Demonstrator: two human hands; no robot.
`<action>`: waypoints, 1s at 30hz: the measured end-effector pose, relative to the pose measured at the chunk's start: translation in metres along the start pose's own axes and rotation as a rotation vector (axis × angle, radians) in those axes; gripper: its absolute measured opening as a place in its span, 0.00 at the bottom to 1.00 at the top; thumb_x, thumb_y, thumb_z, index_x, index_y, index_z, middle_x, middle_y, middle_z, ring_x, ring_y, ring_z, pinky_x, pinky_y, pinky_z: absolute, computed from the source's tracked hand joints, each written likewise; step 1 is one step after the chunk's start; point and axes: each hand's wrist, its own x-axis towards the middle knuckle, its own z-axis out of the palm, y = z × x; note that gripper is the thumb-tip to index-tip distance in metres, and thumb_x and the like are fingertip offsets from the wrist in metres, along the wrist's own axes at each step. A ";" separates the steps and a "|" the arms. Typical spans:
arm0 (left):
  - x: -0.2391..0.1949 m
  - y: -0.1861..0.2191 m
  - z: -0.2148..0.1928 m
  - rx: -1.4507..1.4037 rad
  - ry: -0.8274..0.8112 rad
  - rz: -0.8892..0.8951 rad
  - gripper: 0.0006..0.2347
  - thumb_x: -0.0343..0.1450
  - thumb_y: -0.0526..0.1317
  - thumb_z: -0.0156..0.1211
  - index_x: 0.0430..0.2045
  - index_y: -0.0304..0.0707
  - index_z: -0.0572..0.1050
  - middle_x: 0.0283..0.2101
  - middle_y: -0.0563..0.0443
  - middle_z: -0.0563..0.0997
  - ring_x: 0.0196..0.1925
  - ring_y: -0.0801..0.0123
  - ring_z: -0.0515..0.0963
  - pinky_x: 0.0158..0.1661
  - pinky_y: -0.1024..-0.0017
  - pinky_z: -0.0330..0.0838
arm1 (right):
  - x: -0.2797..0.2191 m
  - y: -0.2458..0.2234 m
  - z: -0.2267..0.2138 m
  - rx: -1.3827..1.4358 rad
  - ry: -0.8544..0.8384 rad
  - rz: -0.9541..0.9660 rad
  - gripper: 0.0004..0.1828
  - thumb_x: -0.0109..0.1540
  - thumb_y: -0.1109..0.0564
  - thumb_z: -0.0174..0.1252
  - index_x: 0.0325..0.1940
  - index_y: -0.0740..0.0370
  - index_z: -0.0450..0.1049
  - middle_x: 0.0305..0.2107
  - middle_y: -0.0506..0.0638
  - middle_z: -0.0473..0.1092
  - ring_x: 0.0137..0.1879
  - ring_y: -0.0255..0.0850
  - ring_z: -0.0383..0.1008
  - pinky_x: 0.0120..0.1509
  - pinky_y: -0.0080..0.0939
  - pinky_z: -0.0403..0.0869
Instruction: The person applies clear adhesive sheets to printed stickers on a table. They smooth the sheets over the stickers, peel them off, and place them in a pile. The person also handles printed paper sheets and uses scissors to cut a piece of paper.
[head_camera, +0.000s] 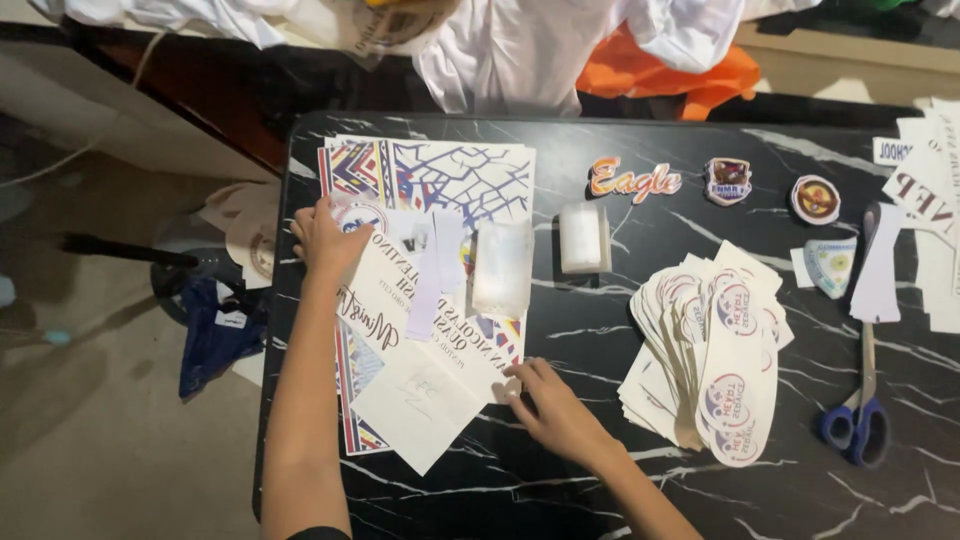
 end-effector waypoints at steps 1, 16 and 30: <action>0.003 0.001 0.002 0.003 -0.007 -0.003 0.40 0.57 0.51 0.76 0.65 0.47 0.64 0.65 0.41 0.63 0.70 0.47 0.57 0.65 0.35 0.50 | 0.001 -0.006 -0.002 0.003 -0.003 0.007 0.17 0.64 0.59 0.57 0.57 0.65 0.70 0.49 0.59 0.67 0.50 0.55 0.74 0.53 0.47 0.73; -0.027 -0.014 0.026 -0.087 0.172 -0.194 0.45 0.48 0.55 0.83 0.58 0.42 0.64 0.63 0.37 0.63 0.67 0.40 0.58 0.59 0.32 0.57 | 0.120 0.015 0.040 -0.130 -0.162 -0.162 0.22 0.62 0.53 0.64 0.58 0.61 0.71 0.41 0.59 0.71 0.45 0.51 0.73 0.51 0.49 0.73; -0.030 -0.018 0.042 -0.093 0.304 -0.057 0.37 0.54 0.39 0.81 0.54 0.26 0.64 0.57 0.33 0.65 0.61 0.42 0.63 0.60 0.51 0.64 | 0.383 0.017 0.106 -0.373 -0.099 -0.405 0.45 0.48 0.52 0.74 0.65 0.67 0.65 0.54 0.68 0.66 0.61 0.66 0.65 0.66 0.57 0.67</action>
